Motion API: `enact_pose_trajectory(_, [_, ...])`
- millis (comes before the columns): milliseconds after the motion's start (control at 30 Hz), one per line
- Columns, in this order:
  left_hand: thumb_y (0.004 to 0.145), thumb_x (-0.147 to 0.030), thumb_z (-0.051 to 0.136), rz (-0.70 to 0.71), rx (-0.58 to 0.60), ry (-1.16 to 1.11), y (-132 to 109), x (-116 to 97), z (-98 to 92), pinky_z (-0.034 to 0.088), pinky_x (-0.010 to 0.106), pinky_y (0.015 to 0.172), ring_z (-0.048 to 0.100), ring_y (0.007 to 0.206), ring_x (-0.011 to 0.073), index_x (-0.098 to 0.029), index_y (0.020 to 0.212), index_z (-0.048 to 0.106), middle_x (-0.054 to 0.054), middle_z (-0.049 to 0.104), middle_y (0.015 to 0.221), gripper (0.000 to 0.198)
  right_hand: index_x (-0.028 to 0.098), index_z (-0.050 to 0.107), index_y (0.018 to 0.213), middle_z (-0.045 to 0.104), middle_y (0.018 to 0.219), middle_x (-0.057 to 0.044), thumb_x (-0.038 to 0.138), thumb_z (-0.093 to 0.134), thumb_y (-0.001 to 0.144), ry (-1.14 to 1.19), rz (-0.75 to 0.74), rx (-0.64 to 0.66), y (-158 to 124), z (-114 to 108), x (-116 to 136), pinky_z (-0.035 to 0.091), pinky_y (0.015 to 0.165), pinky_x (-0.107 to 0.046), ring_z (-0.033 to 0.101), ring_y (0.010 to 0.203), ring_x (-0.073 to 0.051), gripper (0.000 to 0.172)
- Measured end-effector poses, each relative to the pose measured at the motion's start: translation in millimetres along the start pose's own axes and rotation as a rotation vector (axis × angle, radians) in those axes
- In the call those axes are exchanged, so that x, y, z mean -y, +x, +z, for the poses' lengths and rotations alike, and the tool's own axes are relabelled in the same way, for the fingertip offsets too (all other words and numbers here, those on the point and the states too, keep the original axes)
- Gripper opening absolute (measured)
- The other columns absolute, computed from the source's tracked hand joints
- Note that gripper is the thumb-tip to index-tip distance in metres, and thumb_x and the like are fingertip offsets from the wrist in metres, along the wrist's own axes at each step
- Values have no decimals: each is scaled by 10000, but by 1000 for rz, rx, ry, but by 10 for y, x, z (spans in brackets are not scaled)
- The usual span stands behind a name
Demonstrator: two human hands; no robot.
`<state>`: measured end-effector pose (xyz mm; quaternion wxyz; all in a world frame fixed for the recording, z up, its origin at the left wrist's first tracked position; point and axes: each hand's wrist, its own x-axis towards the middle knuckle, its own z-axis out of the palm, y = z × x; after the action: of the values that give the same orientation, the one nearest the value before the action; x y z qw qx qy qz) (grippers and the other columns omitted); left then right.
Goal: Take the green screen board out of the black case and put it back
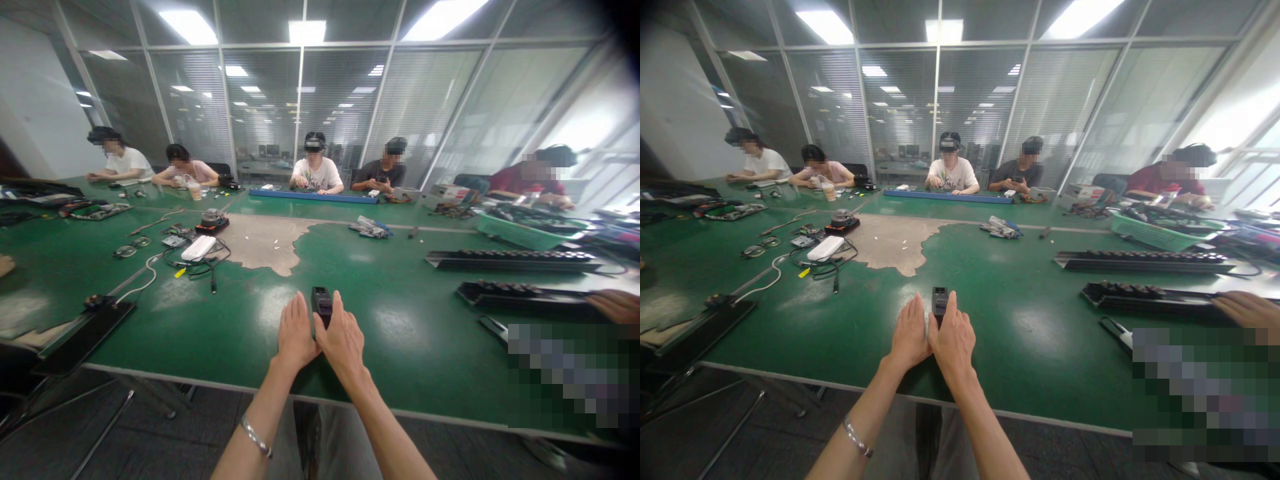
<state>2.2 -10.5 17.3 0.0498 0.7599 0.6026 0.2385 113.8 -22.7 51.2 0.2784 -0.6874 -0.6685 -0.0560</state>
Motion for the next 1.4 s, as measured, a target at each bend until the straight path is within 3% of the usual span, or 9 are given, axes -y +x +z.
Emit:
enact_pose_trajectory(200, [889,-301,389,-3,-12,-10,2,-2,12,189,486,1177,210,1458,316,-15,1519,10,220,234,1572,789,68,272,1480,649,1188,-176,391,442,925,35,-13,7,-83,100,-81,452,881,-380,608,1047,-290,663])
enact_pose_trajectory(433, [832,-328,449,-9,18,-5,7,-3,5,177,465,1193,209,1459,311,-25,1516,135,192,245,1576,811,65,263,1486,590,1295,-193,525,491,887,128,57,28,-55,102,-132,444,932,-389,574,1149,-299,789])
enact_pose_trajectory(667, [820,-383,462,9,45,35,18,12,27,164,470,1192,200,1459,328,-9,1505,184,193,246,1575,829,80,271,1488,643,1196,-178,496,524,873,69,56,43,48,-5,-2,448,894,-380,598,1096,-306,784])
enact_pose_trajectory(900, [828,-359,496,23,97,109,23,6,-7,184,486,1174,229,1446,343,-91,1433,404,182,287,1560,669,107,317,1466,687,1063,-148,421,455,917,29,94,46,48,-10,52,453,812,-352,623,998,-282,647])
enact_pose_trajectory(1067, [828,-413,544,32,103,120,19,3,-13,187,504,1163,236,1443,353,-147,1454,386,175,292,1561,698,107,294,1477,677,1103,-153,408,447,918,71,99,-22,112,-109,93,449,838,-354,606,1033,-281,652])
enact_pose_trajectory(1233, [876,-657,448,29,88,125,25,5,17,169,515,1164,231,1444,360,-126,1456,380,190,289,1560,789,96,239,1498,635,1204,-173,446,431,921,150,142,-122,202,-248,-132,452,866,-369,609,1039,-282,702])
enact_pose_trajectory(1400, [874,-703,420,27,117,120,28,19,32,158,502,1171,228,1447,353,-107,1460,368,195,299,1555,837,72,226,1496,631,1198,-177,398,445,907,134,159,-153,143,-207,-521,454,877,-389,592,1029,-286,709])
